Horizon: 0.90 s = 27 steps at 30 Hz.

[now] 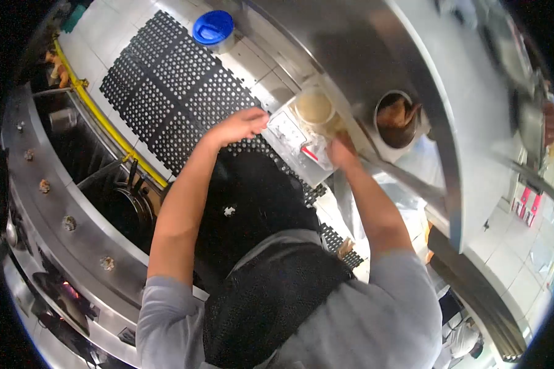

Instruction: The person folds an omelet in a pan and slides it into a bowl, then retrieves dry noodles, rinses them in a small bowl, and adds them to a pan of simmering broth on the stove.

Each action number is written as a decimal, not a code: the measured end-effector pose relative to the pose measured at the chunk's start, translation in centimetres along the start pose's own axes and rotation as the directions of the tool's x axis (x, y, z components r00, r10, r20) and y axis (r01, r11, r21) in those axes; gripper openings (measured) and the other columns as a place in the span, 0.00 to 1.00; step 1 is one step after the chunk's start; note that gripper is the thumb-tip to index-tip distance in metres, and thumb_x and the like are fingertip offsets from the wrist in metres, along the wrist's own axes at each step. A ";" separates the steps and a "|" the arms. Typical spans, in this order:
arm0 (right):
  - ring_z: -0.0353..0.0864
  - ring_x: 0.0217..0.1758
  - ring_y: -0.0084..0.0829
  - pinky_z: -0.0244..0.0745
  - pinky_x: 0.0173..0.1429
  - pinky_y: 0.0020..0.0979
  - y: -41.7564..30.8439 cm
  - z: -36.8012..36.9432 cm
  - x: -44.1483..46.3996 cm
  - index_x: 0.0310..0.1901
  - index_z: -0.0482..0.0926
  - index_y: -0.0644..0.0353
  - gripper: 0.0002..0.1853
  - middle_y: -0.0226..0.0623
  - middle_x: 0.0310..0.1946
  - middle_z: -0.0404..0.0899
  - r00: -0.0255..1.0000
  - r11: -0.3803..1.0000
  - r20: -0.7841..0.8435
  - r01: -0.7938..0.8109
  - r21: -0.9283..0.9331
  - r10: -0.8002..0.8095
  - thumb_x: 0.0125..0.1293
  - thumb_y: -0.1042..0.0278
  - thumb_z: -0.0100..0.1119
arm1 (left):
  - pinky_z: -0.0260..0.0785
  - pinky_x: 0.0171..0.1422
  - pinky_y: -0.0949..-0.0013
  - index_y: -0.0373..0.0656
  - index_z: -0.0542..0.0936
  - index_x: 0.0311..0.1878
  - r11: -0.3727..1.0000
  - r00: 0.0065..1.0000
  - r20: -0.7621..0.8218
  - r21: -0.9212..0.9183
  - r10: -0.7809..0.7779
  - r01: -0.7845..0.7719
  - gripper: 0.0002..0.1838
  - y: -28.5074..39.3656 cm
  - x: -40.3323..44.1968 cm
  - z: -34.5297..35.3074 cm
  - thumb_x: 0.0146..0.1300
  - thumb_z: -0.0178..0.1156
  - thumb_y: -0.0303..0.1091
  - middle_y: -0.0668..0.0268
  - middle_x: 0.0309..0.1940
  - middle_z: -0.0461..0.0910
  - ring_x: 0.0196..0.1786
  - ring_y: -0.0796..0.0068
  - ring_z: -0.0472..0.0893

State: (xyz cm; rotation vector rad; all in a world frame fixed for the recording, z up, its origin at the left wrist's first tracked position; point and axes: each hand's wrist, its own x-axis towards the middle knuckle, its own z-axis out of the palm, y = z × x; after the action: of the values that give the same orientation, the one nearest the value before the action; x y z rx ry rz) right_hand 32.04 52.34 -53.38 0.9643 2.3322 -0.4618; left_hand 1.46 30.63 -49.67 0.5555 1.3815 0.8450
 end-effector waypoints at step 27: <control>0.85 0.33 0.38 0.77 0.34 0.42 7.0 7.2 11.9 0.53 0.82 0.69 0.30 0.49 0.38 0.86 0.955 0.929 -0.108 -0.237 0.285 0.277 0.62 0.49 0.75 | 0.71 0.73 0.53 0.39 0.75 0.72 0.637 0.958 -0.085 0.762 0.275 -0.115 0.29 -3.7 11.8 11.0 0.71 0.64 0.40 0.44 0.63 0.81 0.68 0.47 0.79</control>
State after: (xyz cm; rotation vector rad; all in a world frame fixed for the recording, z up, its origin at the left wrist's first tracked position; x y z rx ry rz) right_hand 32.87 59.74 -66.97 1.4589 2.2617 -0.6296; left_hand 12.73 39.13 -58.33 1.3226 1.8785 0.4551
